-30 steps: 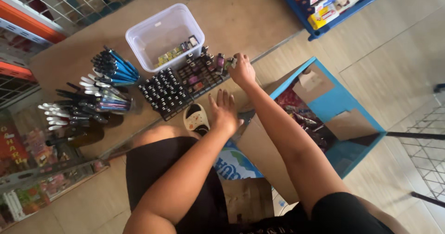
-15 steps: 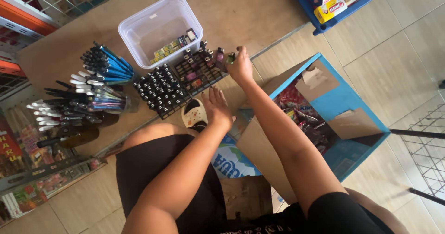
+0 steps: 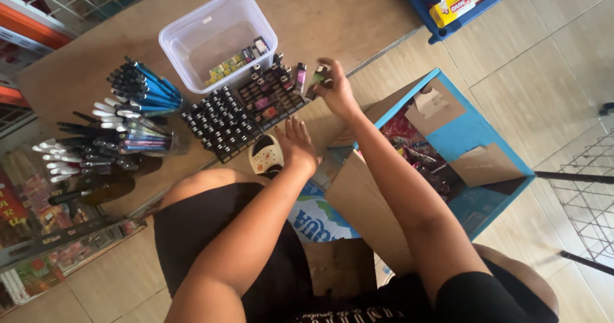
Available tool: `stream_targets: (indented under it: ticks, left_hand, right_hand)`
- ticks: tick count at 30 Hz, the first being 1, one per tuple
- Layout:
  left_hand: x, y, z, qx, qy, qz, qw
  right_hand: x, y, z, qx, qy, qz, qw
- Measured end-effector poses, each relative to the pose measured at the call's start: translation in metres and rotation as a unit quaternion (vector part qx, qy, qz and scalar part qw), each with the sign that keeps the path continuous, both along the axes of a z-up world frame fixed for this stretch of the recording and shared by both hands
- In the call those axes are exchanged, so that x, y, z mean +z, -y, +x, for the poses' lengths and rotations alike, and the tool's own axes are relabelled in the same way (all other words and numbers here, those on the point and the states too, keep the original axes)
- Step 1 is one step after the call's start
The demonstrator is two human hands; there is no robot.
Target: The person sits on the floor and unpacks small snack packets from a cardboard box, placing them on the floor beside the box. The person handles the packets one by one and arranges them in a pile.
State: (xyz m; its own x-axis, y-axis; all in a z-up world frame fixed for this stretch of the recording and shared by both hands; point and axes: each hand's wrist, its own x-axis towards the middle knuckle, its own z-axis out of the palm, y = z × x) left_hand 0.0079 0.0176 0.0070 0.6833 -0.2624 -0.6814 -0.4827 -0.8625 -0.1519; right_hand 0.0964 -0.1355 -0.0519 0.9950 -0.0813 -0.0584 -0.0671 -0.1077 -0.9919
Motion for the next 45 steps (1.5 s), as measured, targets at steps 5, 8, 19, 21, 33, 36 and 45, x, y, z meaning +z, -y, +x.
stream_targets:
  ticks: [5,8,19,21,33,36,45]
  left_hand:
    - [0.004,-0.004,0.000,0.009,0.017,-0.019,1.000]
    - [0.001,-0.006,0.003,0.014,0.027,-0.028,0.999]
    - [-0.020,-0.018,0.002,0.034,0.045,-0.070,0.996]
    - [-0.020,-0.017,0.003,0.032,0.050,-0.068,0.996]
    - [-0.017,-0.014,0.002,0.048,0.060,-0.094,0.993]
    - [-0.019,-0.017,0.002,0.048,0.073,-0.109,0.990]
    - [-0.030,-0.022,0.004,0.048,0.043,-0.096,0.993]
  right_hand:
    - [0.053,-0.027,-0.019,0.067,0.121,-0.289,0.947]
    - [0.071,-0.033,-0.017,0.117,0.170,-0.379,0.902]
    - [0.070,-0.029,-0.008,0.197,0.263,-0.461,0.824]
    - [0.067,-0.031,-0.006,0.207,0.280,-0.473,0.809]
    - [0.052,-0.027,0.012,0.073,0.044,-0.370,0.925]
    - [0.036,-0.024,0.040,-0.008,-0.050,-0.372,0.927]
    - [-0.024,-0.030,0.054,-0.056,-0.118,-0.357,0.925]
